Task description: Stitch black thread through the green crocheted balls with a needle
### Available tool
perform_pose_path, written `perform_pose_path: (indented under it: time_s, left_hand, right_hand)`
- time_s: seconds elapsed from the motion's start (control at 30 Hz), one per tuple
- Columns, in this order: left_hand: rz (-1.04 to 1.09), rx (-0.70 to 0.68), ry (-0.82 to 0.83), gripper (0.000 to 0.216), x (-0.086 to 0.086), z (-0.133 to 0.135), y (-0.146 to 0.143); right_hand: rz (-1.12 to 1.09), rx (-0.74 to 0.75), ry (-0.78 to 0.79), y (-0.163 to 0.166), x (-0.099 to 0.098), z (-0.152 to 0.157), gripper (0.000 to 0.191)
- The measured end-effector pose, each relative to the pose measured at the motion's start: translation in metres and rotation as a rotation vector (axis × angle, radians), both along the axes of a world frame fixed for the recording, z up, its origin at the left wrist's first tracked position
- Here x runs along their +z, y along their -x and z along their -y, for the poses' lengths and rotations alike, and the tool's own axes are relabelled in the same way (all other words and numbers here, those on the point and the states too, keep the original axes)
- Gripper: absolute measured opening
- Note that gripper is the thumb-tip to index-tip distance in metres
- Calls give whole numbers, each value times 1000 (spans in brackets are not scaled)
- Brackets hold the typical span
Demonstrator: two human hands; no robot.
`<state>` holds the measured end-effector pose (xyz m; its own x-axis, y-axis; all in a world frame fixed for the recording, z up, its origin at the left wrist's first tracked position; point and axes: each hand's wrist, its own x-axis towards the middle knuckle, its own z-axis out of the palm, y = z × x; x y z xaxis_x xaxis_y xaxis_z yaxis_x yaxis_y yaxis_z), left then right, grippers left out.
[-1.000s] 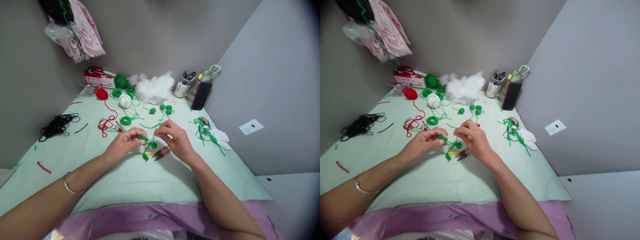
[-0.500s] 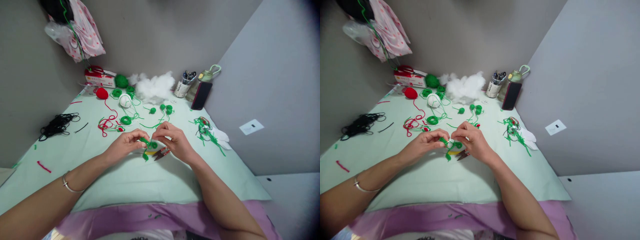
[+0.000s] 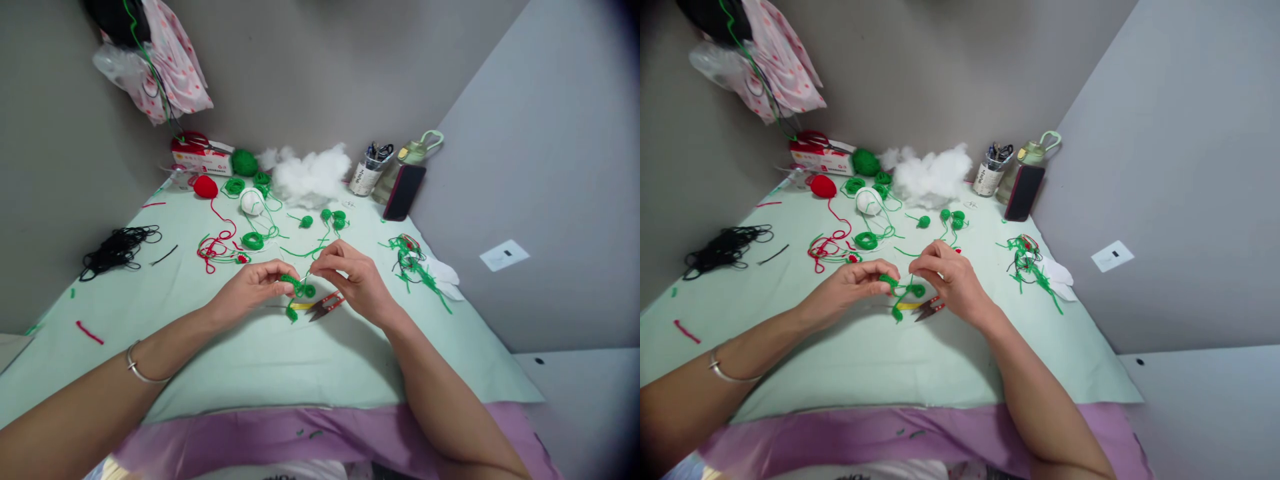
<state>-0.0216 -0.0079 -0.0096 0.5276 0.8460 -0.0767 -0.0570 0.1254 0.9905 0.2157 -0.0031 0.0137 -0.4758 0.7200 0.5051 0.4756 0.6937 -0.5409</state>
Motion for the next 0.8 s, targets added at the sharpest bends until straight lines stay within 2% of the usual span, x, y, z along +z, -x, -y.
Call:
perform_pose_path:
  time_s: [0.43, 0.63, 0.7, 0.8]
  left_hand:
    - [54, -17, 7, 15, -3, -2, -1]
    - [77, -21, 28, 17, -3, -1, -2]
    - [72, -2, 24, 17, -3, -1, -2]
    - [55, 40, -3, 19, -3, -2, -2]
  right_hand:
    - [-43, 73, 38, 10, -4, 4, 16]
    - [-32, -30, 83, 12, -6, 4, 7]
    - [-45, -37, 108, 15, -6, 6, 10]
    - [-57, 34, 118, 21, -7, 13, 19]
